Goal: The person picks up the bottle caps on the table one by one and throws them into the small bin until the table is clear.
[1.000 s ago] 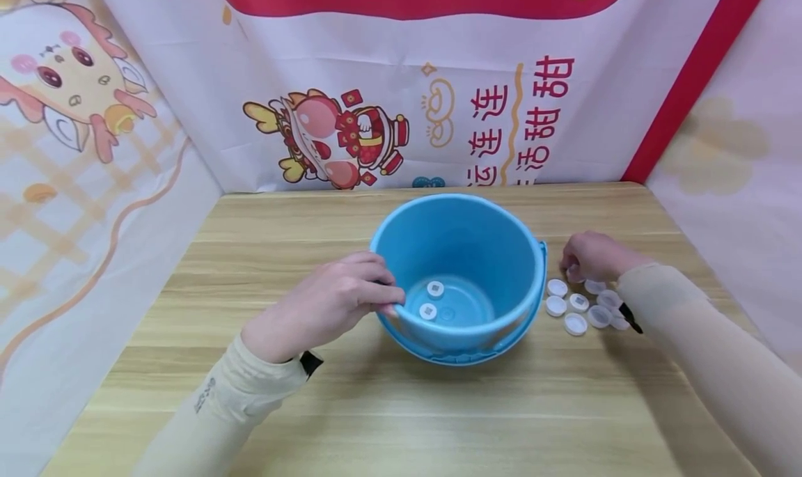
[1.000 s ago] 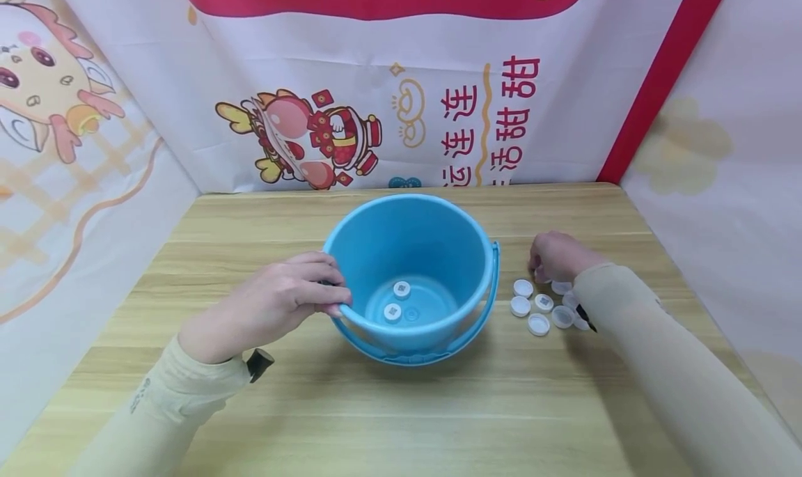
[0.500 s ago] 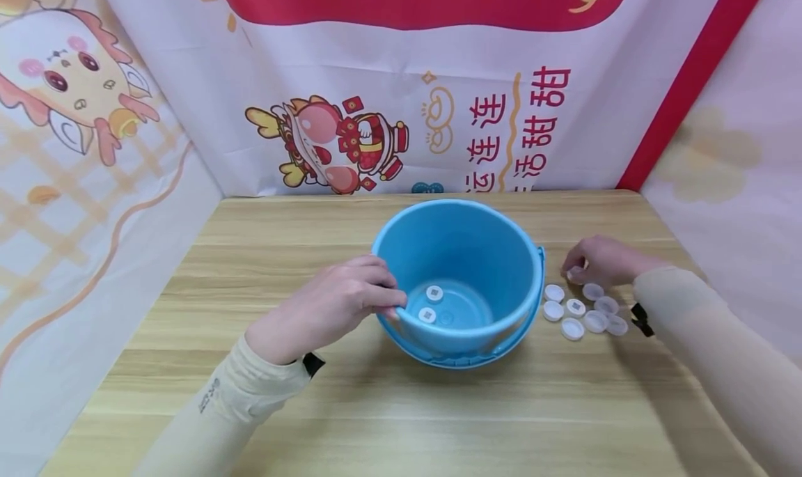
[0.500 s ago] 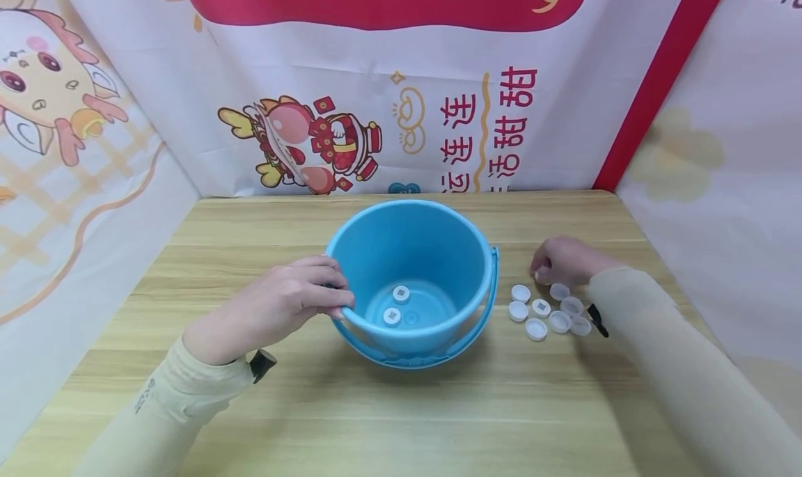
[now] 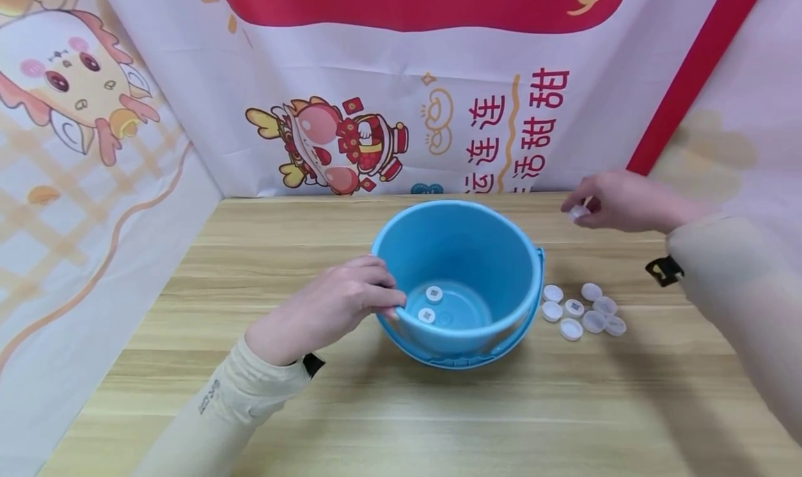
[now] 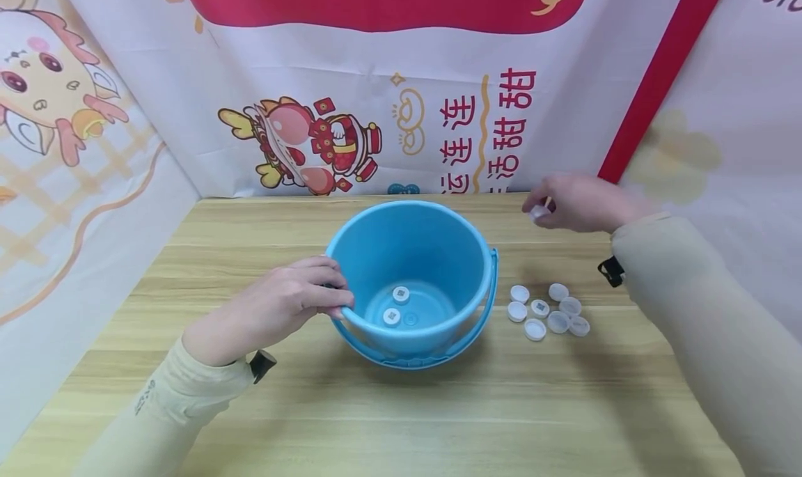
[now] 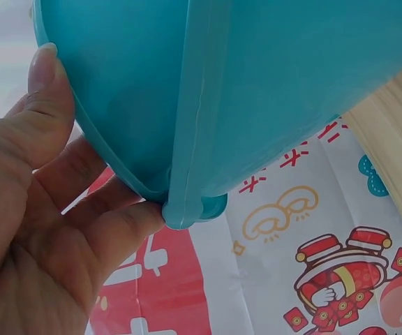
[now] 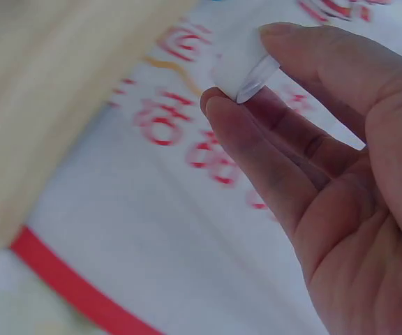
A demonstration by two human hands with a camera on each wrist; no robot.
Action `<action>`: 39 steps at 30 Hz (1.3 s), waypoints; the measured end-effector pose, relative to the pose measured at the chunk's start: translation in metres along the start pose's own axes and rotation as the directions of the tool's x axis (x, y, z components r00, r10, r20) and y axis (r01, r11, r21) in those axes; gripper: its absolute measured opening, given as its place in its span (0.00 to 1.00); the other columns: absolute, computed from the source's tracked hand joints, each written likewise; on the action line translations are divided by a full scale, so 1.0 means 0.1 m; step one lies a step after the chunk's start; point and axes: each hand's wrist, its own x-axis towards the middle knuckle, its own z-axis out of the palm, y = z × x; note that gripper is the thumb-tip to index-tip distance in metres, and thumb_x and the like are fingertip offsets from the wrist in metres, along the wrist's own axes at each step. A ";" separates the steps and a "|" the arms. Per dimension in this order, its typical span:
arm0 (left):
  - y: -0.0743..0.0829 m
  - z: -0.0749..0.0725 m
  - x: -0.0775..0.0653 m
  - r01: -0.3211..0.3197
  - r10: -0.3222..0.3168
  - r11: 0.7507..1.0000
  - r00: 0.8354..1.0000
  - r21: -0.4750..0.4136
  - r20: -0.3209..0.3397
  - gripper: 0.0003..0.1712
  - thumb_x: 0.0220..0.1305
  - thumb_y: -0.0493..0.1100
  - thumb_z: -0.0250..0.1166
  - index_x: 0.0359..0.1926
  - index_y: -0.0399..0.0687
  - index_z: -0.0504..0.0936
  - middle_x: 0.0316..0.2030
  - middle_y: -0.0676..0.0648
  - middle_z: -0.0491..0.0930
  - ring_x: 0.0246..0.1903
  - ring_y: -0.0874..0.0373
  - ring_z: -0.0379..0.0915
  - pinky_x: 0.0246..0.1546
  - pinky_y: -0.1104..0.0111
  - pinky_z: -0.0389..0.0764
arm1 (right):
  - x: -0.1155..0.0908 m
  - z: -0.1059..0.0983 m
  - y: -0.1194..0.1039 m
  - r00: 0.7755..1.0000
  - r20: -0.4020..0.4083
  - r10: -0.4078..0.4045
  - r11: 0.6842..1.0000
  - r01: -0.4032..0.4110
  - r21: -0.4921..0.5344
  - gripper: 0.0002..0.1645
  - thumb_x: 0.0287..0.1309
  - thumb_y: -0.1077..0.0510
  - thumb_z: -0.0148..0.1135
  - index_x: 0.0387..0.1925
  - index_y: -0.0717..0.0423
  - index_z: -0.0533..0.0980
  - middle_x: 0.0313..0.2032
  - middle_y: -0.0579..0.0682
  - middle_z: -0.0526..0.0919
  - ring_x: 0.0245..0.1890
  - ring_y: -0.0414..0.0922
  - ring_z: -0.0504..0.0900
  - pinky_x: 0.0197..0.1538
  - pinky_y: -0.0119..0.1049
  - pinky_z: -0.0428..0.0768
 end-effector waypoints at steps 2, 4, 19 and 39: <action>0.00 0.00 0.00 0.000 0.000 1.000 1.000 -0.005 0.002 0.16 0.54 0.42 0.74 0.46 0.48 0.89 0.40 0.49 0.84 0.45 0.57 0.77 0.47 0.67 0.82 | 0.01 -0.14 -0.13 1.000 -0.006 0.002 1.000 -0.002 -0.020 0.21 0.49 0.62 0.77 0.48 0.52 0.84 0.42 0.52 0.83 0.37 0.47 0.81 0.38 0.43 0.86; 0.00 0.00 0.00 -0.002 0.002 1.000 1.000 -0.007 0.001 0.16 0.54 0.42 0.74 0.46 0.48 0.89 0.40 0.49 0.84 0.45 0.57 0.77 0.47 0.67 0.82 | 0.03 -0.28 -0.26 1.000 -0.004 -0.003 0.999 0.003 -0.034 0.23 0.50 0.61 0.77 0.50 0.51 0.84 0.45 0.54 0.83 0.38 0.48 0.81 0.39 0.44 0.86; -0.01 0.00 0.00 -0.012 0.012 1.000 1.000 0.013 -0.006 0.15 0.55 0.42 0.74 0.45 0.49 0.89 0.40 0.49 0.83 0.45 0.57 0.77 0.48 0.66 0.82 | 0.16 -0.68 -1.26 0.965 -0.033 -0.259 0.953 0.250 -0.169 0.23 0.52 0.60 0.76 0.52 0.52 0.83 0.47 0.54 0.82 0.41 0.50 0.82 0.42 0.45 0.85; -0.03 0.01 -0.01 0.003 -0.003 1.000 1.000 0.016 0.001 0.15 0.57 0.42 0.73 0.47 0.49 0.89 0.41 0.49 0.83 0.45 0.57 0.77 0.47 0.66 0.82 | 0.41 -0.54 -1.57 0.946 0.062 -0.317 0.935 0.323 -0.146 0.22 0.54 0.57 0.75 0.52 0.47 0.83 0.48 0.49 0.82 0.46 0.48 0.81 0.47 0.46 0.84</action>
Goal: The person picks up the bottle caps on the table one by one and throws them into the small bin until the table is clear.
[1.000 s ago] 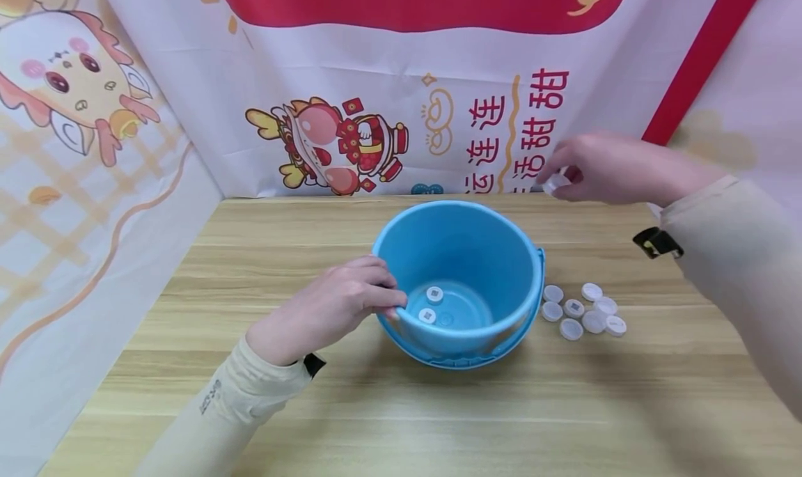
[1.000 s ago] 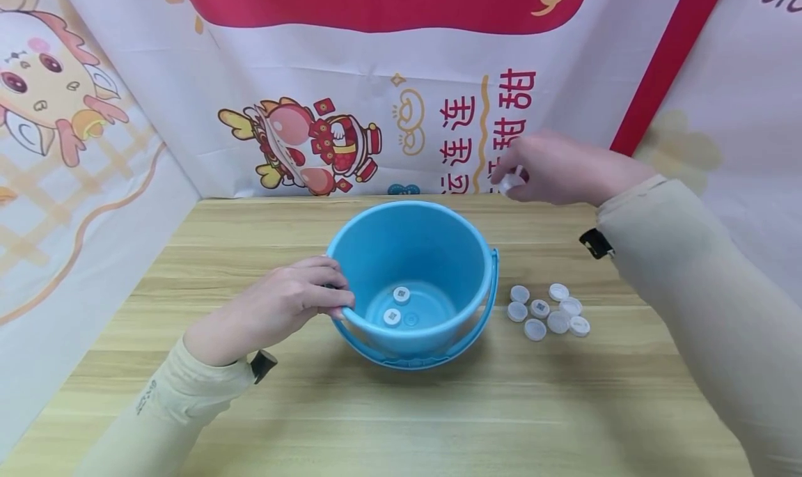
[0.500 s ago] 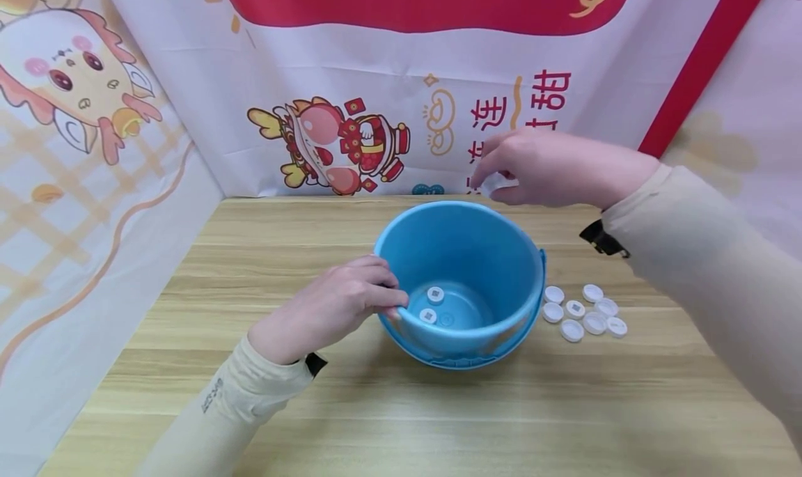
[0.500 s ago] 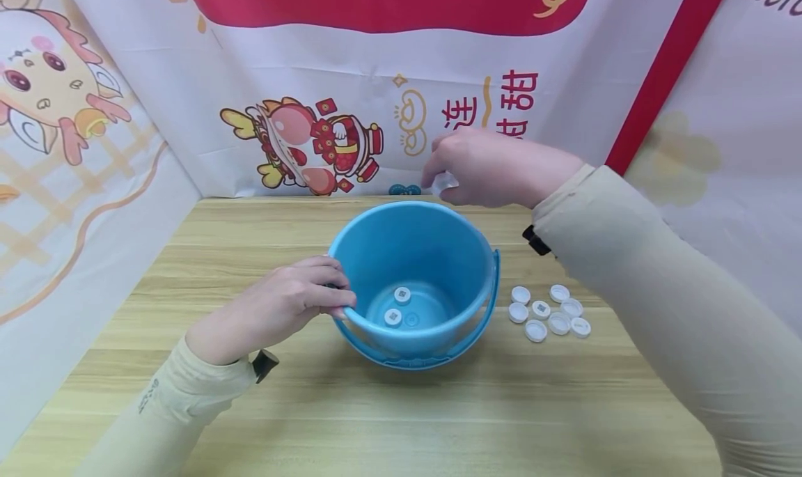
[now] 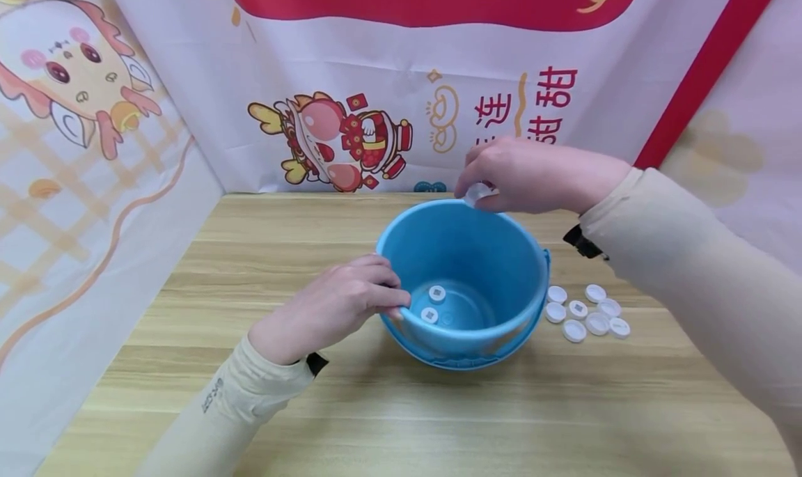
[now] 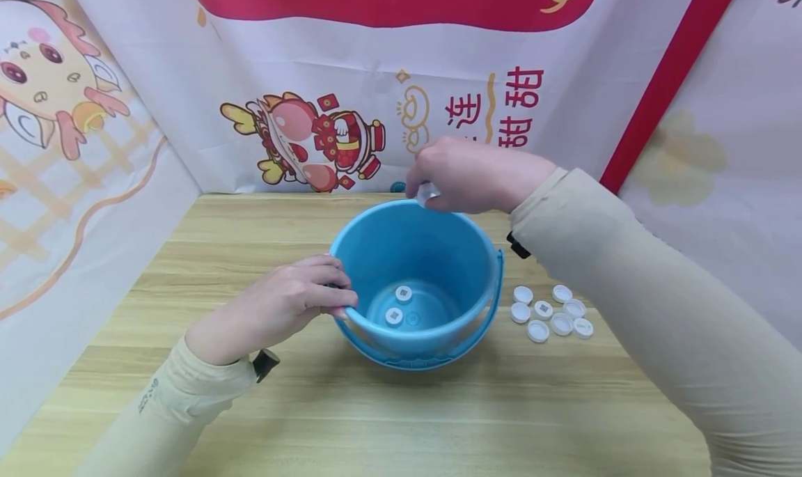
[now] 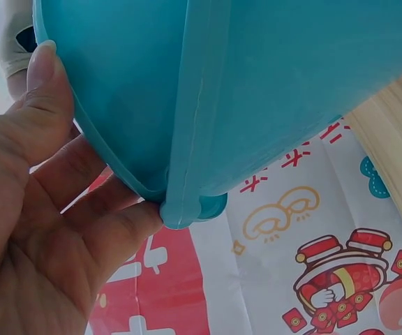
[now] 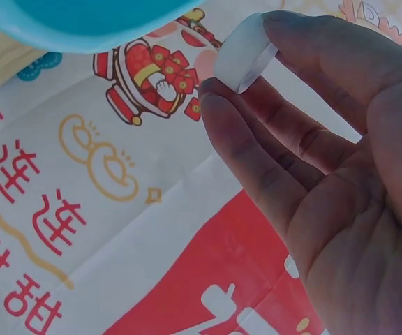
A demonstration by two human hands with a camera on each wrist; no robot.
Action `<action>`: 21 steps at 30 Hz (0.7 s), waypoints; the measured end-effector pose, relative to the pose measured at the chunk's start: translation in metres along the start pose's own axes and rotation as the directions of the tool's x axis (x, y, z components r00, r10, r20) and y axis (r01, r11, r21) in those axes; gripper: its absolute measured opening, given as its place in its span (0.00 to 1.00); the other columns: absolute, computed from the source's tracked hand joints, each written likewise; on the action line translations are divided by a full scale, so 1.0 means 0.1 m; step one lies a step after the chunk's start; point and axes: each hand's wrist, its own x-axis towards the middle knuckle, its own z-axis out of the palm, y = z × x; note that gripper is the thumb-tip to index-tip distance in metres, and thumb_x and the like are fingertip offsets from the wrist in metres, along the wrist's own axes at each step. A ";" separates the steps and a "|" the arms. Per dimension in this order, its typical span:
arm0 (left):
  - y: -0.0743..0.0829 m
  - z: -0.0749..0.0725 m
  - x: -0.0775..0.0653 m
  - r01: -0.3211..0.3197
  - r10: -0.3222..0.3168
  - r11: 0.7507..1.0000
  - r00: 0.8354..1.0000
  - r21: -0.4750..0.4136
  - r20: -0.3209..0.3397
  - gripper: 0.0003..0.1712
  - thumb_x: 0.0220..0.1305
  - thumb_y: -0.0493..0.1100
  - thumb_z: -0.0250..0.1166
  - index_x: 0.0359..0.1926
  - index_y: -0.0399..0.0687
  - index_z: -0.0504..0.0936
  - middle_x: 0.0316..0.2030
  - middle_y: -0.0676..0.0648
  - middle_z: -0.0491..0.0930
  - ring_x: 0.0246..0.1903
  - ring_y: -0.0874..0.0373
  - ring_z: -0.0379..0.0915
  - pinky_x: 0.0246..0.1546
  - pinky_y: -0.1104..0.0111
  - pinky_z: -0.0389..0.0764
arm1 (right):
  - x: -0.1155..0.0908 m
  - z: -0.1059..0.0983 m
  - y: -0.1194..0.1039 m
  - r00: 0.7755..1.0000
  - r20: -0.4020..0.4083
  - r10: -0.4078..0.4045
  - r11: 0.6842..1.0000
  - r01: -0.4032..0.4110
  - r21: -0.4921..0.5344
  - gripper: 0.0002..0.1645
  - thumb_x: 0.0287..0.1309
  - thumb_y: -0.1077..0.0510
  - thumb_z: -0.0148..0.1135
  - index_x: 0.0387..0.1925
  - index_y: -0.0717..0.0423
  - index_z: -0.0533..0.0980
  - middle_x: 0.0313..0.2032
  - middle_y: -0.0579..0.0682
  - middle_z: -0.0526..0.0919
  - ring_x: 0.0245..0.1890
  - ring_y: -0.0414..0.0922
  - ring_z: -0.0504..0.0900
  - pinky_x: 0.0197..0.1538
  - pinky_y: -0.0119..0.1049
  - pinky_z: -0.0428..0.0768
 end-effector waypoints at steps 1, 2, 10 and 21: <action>0.00 0.00 0.00 0.000 0.000 1.000 1.000 0.001 0.000 0.15 0.57 0.42 0.73 0.47 0.49 0.89 0.41 0.49 0.83 0.45 0.57 0.77 0.47 0.66 0.82 | 0.01 0.00 -0.01 1.000 0.005 0.002 1.000 -0.002 0.002 0.22 0.54 0.57 0.75 0.52 0.47 0.83 0.48 0.49 0.82 0.46 0.48 0.81 0.47 0.46 0.84; 0.00 0.00 0.00 -0.002 0.002 1.000 1.000 0.003 -0.001 0.15 0.57 0.43 0.73 0.46 0.50 0.89 0.41 0.49 0.83 0.45 0.57 0.77 0.47 0.66 0.82 | 0.02 0.01 -0.01 1.000 0.012 0.006 1.000 -0.006 0.002 0.22 0.54 0.57 0.75 0.52 0.47 0.83 0.48 0.49 0.82 0.46 0.48 0.81 0.47 0.46 0.84; 0.00 -0.01 0.01 0.007 -0.007 1.000 1.000 0.006 0.006 0.15 0.57 0.43 0.73 0.46 0.50 0.89 0.41 0.49 0.83 0.45 0.57 0.76 0.47 0.66 0.83 | 0.06 0.06 -0.01 1.000 0.028 0.008 1.000 -0.008 -0.002 0.23 0.54 0.56 0.75 0.53 0.48 0.83 0.47 0.50 0.82 0.44 0.48 0.81 0.46 0.45 0.84; 0.00 -0.01 0.01 0.006 -0.006 1.000 1.000 0.011 0.004 0.14 0.57 0.44 0.73 0.45 0.50 0.89 0.40 0.49 0.83 0.45 0.57 0.76 0.47 0.66 0.82 | 0.03 0.03 0.06 1.000 0.013 0.015 1.000 -0.015 -0.007 0.24 0.55 0.54 0.74 0.55 0.47 0.82 0.49 0.50 0.81 0.46 0.48 0.82 0.47 0.47 0.84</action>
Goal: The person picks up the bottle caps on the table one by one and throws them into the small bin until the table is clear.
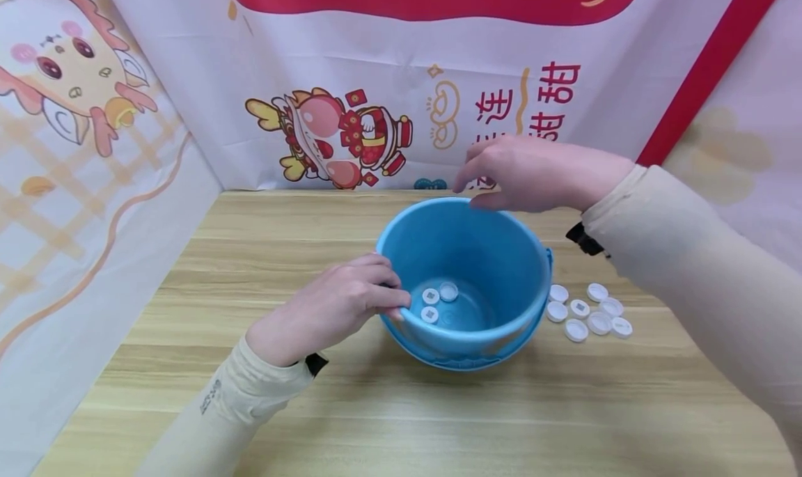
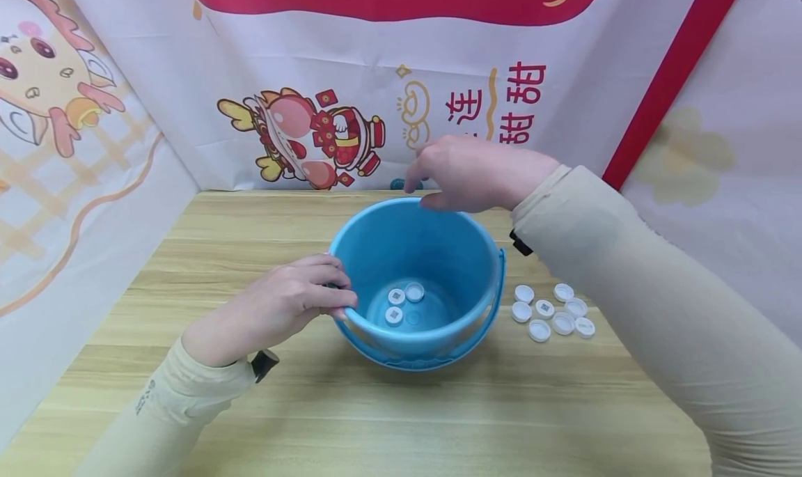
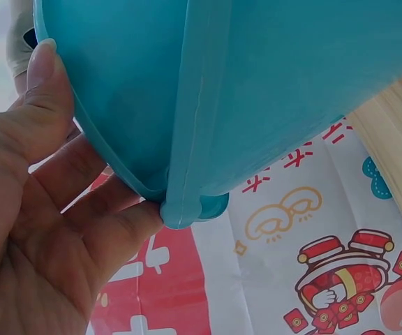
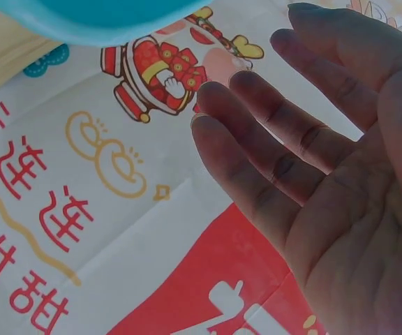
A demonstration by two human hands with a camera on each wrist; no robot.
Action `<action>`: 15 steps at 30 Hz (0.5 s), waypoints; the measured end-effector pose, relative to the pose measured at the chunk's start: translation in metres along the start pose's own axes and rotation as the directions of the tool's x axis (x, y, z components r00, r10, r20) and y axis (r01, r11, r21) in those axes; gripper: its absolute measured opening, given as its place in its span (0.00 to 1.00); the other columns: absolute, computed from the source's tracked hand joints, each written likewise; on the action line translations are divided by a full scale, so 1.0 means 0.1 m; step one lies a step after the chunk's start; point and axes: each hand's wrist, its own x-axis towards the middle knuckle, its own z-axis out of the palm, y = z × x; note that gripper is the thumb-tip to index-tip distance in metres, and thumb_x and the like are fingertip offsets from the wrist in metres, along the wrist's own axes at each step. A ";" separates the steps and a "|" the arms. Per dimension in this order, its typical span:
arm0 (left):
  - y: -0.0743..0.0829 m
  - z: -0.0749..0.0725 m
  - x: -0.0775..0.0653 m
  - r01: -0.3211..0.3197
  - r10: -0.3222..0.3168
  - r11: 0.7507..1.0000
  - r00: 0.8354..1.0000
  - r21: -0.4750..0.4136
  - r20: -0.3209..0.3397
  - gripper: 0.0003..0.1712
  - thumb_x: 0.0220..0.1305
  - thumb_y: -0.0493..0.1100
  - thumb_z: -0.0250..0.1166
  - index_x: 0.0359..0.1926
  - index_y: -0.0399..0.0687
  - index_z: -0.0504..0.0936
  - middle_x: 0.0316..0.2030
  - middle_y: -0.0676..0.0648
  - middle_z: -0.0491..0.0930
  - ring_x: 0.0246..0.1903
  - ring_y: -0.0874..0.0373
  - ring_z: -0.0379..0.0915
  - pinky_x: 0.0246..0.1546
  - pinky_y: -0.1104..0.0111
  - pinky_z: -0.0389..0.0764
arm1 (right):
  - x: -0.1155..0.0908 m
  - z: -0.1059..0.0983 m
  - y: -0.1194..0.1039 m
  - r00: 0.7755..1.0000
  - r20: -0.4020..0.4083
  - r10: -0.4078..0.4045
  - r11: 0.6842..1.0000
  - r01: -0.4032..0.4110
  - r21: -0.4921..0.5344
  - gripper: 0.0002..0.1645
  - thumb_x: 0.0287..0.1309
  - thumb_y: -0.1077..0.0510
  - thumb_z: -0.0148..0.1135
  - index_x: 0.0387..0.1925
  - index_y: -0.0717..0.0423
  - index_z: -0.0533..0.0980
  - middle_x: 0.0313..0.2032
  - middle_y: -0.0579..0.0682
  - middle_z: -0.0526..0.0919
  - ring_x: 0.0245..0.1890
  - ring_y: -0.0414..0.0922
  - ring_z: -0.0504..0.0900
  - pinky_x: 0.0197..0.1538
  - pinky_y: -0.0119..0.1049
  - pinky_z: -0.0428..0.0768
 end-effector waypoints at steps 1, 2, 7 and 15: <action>0.00 0.00 0.00 0.000 0.000 1.000 1.000 -0.005 -0.003 0.13 0.57 0.43 0.73 0.45 0.50 0.89 0.40 0.49 0.83 0.45 0.57 0.76 0.47 0.66 0.82 | -0.01 0.00 0.01 1.000 -0.001 0.005 1.000 -0.005 -0.001 0.24 0.55 0.54 0.74 0.55 0.47 0.82 0.50 0.51 0.82 0.47 0.49 0.82 0.48 0.48 0.84; 0.00 0.00 0.00 -0.001 0.001 1.000 1.000 -0.007 -0.005 0.13 0.57 0.43 0.73 0.45 0.50 0.89 0.40 0.49 0.83 0.45 0.57 0.76 0.47 0.66 0.82 | -0.02 -0.01 0.03 1.000 0.000 0.012 1.000 -0.012 -0.001 0.24 0.55 0.54 0.74 0.55 0.47 0.82 0.50 0.51 0.82 0.47 0.50 0.82 0.48 0.49 0.83; 0.01 0.00 0.00 -0.002 0.002 1.000 1.000 -0.015 -0.011 0.13 0.57 0.43 0.73 0.45 0.49 0.89 0.40 0.49 0.83 0.45 0.57 0.76 0.48 0.66 0.82 | -0.13 -0.02 0.16 0.999 -0.009 0.039 0.999 -0.038 0.014 0.24 0.55 0.55 0.74 0.55 0.48 0.81 0.52 0.52 0.82 0.48 0.53 0.82 0.49 0.52 0.83; 0.00 0.01 0.00 -0.003 0.002 1.000 1.000 -0.018 -0.017 0.13 0.57 0.43 0.73 0.45 0.50 0.90 0.41 0.49 0.83 0.45 0.56 0.76 0.48 0.66 0.82 | -0.38 0.10 0.51 0.991 -0.033 0.133 0.990 -0.132 0.048 0.24 0.54 0.56 0.75 0.54 0.50 0.82 0.49 0.53 0.84 0.45 0.52 0.84 0.46 0.49 0.84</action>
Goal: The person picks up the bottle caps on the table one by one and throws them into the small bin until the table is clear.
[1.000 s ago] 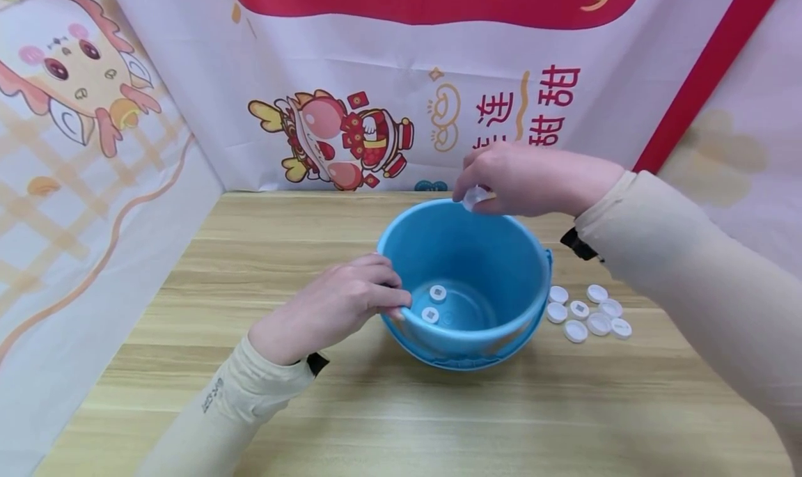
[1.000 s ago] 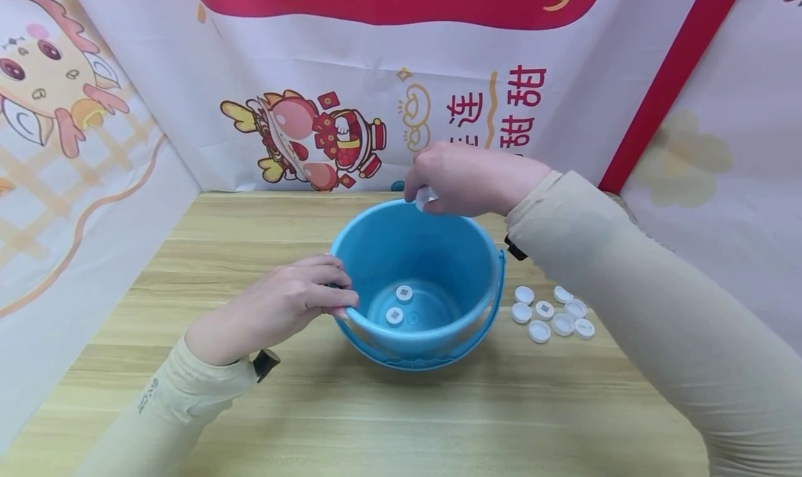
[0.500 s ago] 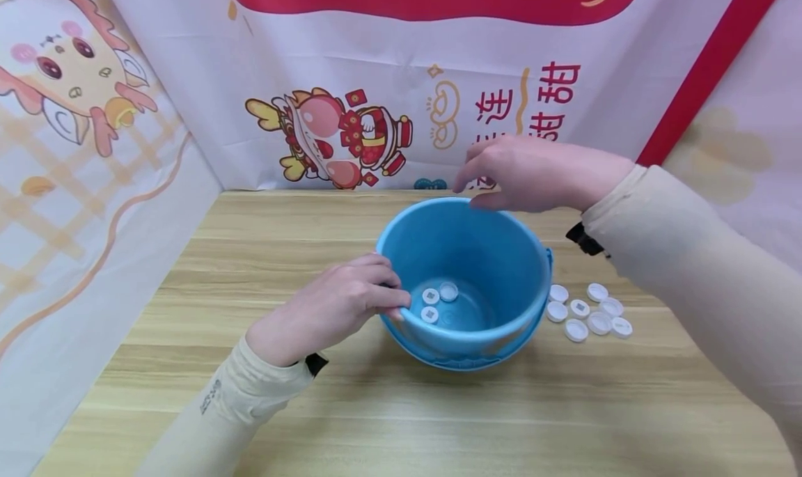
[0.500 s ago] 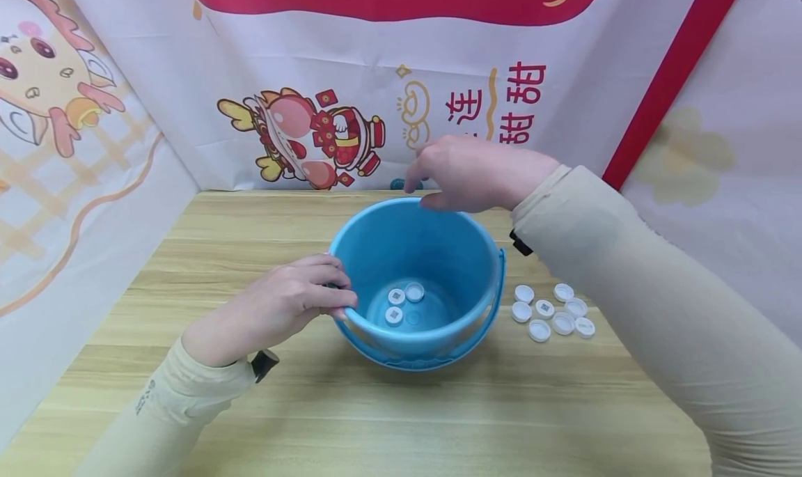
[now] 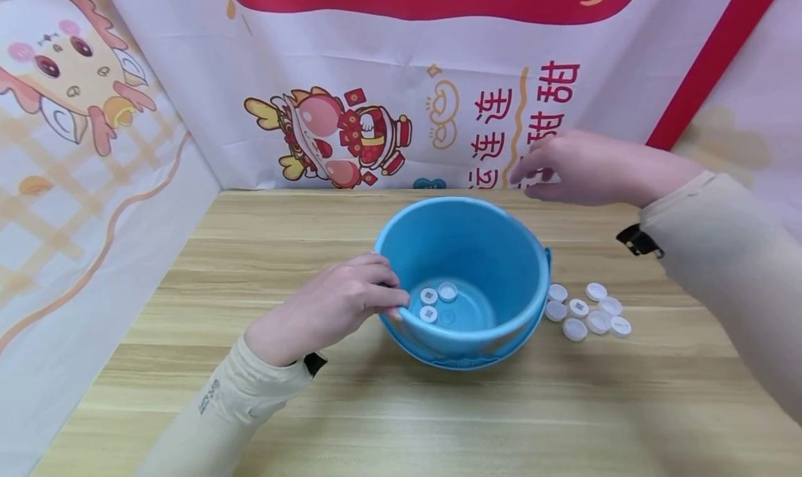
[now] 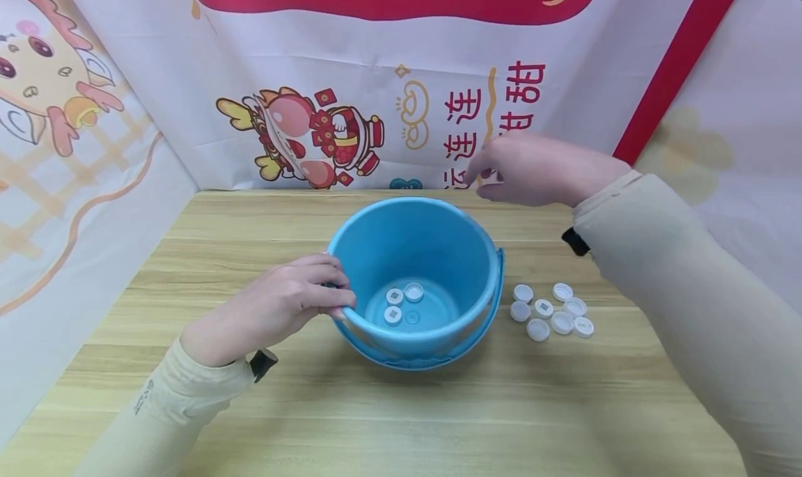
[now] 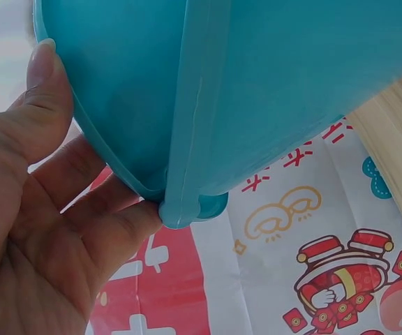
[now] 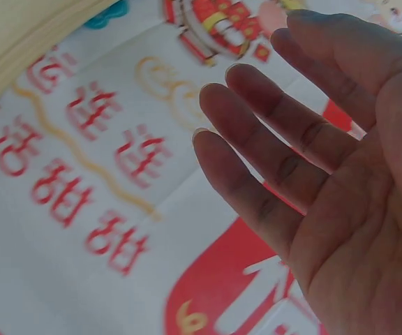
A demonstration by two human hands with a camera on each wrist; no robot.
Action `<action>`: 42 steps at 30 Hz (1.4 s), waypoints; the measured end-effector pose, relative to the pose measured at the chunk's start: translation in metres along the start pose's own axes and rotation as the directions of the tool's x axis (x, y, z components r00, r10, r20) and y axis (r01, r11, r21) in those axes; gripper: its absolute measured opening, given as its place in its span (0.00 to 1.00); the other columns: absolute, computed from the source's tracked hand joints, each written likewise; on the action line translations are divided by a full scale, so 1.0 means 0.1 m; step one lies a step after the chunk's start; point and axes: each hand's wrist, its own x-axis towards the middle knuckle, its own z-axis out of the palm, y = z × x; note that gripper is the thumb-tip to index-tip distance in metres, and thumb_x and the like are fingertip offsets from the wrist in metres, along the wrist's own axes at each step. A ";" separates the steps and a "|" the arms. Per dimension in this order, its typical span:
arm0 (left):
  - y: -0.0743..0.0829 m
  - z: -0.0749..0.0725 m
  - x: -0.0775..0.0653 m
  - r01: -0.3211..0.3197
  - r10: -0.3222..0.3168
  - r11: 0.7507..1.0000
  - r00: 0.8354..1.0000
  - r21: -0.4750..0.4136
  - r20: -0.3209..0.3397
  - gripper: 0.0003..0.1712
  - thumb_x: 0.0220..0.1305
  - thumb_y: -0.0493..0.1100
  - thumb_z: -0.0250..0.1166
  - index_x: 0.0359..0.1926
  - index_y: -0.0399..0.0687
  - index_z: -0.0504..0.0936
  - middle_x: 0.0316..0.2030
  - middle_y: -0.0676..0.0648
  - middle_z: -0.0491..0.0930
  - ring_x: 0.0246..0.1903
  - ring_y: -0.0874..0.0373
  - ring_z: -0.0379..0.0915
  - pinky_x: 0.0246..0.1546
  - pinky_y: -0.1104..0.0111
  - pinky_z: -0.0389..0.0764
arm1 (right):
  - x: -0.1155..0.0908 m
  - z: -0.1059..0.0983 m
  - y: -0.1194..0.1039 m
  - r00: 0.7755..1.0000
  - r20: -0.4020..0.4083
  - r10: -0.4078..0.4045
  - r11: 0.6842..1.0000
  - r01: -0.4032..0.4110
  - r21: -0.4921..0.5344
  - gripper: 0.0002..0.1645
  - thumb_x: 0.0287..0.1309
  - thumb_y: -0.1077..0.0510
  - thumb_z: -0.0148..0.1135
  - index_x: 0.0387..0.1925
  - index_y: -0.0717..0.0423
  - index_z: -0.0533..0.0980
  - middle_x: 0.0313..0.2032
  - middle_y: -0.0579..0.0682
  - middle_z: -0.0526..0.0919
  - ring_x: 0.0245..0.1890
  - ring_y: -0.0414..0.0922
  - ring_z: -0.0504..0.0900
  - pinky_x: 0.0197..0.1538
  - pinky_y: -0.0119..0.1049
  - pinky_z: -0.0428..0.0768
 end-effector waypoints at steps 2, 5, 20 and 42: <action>0.00 0.00 0.00 -0.003 0.003 1.000 1.000 0.005 -0.005 0.13 0.57 0.43 0.73 0.45 0.50 0.90 0.40 0.49 0.83 0.45 0.56 0.77 0.47 0.66 0.82 | -0.06 0.06 0.13 1.000 -0.001 0.029 0.999 -0.029 0.019 0.24 0.53 0.57 0.75 0.54 0.50 0.82 0.49 0.53 0.84 0.44 0.51 0.84 0.44 0.48 0.85; 0.00 0.00 0.01 -0.008 0.008 1.000 1.000 0.013 -0.012 0.14 0.56 0.43 0.74 0.45 0.49 0.90 0.40 0.49 0.83 0.44 0.56 0.77 0.47 0.66 0.82 | -0.17 0.17 0.32 0.998 -0.009 0.057 0.997 -0.057 0.047 0.23 0.52 0.59 0.76 0.52 0.51 0.83 0.48 0.52 0.84 0.42 0.50 0.84 0.42 0.45 0.86; 0.00 0.00 0.02 -0.025 0.026 0.999 1.000 0.033 -0.017 0.13 0.55 0.43 0.75 0.43 0.49 0.90 0.39 0.49 0.83 0.44 0.56 0.77 0.47 0.65 0.82 | -0.73 1.12 1.16 0.982 0.101 0.159 0.970 -0.175 0.169 0.16 0.54 0.63 0.73 0.46 0.55 0.84 0.35 0.46 0.83 0.34 0.43 0.83 0.37 0.39 0.85; -0.03 0.02 0.02 -0.023 0.024 0.999 0.999 0.036 -0.027 0.13 0.55 0.43 0.74 0.43 0.49 0.90 0.38 0.49 0.83 0.44 0.56 0.77 0.47 0.66 0.82 | -1.17 1.98 1.40 0.948 0.185 0.259 0.918 -0.301 0.257 0.17 0.57 0.48 0.71 0.45 0.52 0.86 0.39 0.47 0.86 0.38 0.43 0.79 0.44 0.46 0.79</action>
